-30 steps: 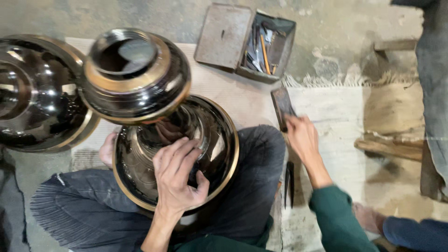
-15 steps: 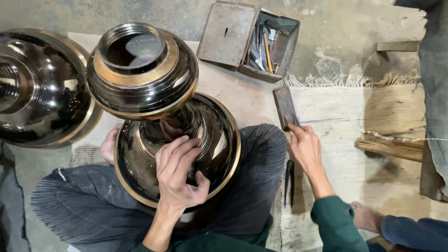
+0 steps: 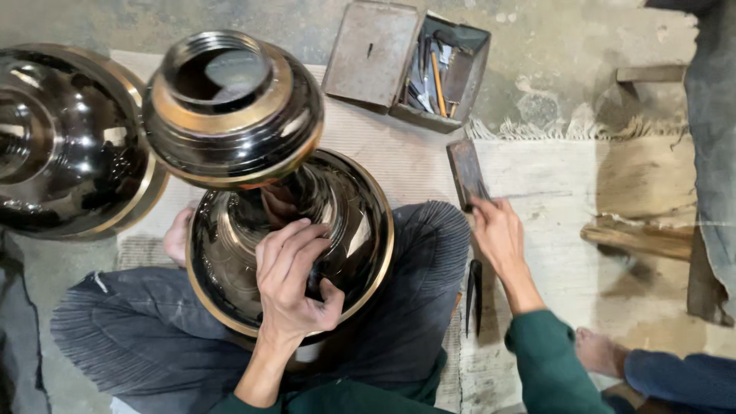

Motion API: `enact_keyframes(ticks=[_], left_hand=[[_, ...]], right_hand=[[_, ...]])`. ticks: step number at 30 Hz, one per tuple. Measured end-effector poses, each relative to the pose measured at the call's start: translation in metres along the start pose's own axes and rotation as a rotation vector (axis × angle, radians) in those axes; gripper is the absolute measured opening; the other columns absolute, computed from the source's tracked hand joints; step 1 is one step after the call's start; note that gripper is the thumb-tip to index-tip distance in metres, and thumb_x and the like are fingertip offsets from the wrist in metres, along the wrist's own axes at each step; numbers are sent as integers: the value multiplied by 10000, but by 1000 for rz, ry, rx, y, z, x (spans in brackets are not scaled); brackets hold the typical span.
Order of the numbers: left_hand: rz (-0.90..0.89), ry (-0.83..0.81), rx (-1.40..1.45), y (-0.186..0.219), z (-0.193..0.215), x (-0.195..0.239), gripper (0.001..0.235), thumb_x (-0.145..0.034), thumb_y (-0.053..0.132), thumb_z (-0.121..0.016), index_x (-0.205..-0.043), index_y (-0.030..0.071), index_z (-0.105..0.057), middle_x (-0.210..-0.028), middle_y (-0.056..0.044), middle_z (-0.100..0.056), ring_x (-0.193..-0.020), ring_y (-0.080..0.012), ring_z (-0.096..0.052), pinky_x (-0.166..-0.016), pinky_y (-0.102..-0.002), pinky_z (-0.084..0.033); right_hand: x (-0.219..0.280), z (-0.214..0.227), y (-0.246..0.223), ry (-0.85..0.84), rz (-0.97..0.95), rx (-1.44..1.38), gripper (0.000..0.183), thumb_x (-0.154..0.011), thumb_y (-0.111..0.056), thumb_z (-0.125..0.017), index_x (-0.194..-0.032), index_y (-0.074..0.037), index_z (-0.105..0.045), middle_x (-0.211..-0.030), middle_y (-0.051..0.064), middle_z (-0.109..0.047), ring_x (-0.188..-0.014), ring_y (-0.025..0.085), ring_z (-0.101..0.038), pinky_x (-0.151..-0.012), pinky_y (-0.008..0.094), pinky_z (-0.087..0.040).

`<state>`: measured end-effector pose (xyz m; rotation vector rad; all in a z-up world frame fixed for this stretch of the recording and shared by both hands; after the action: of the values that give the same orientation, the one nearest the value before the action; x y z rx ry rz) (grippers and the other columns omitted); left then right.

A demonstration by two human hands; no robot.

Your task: The person sits cross-legged and uses a small metal tool to engrave decorative patterns into the surface of a polished metal vessel. They hold the vessel steady with one hand while carefully carving with the other, occasionally rotating the object to access different areas.

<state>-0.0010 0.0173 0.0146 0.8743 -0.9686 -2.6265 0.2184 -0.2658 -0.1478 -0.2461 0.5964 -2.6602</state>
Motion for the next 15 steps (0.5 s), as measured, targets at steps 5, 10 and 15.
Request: enact_keyframes(ticks=[5,10,15], left_hand=[[-1,5,-1,3,2,0,477,-577,45,-585,-1048,-4,-641,-1149,-138,-696,-1173,-372,-629,-1020,-477,-465],[6,8,-7,2,0,-2,461,-579,47,-576,-1032,0,-645,-1130,-136,-700,-1162,-368,-636,-1012,-465,-470],[-7,-12,-38,2,-4,0,450,-588,39,-574,-1030,-8,-648,-1136,-140,-705,-1163,-364,-641,-1015,-461,-471]], right_hand=[[-28,-5,-4,7,16,-31,241,-957,-136,-642,-1161,-137,-771,-1051,216,-679,-864,409,-663,-778,500,-532],[7,3,-3,-48,-90,-34,300,-927,-146,-629,-1197,-147,-761,-994,230,-659,-860,412,-667,-791,496,-534],[-24,-5,-2,27,-5,-19,253,-959,-146,-643,-1177,-122,-768,-1036,228,-665,-920,434,-649,-817,509,-523]])
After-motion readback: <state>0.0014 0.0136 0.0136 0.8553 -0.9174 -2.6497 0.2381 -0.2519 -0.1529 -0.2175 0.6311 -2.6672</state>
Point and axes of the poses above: each hand's wrist, its own x-axis away from the middle knuckle, its own z-axis out of the back of the hand, y = z × x, the point moved 1 cm from there along -x, towards the middle knuckle
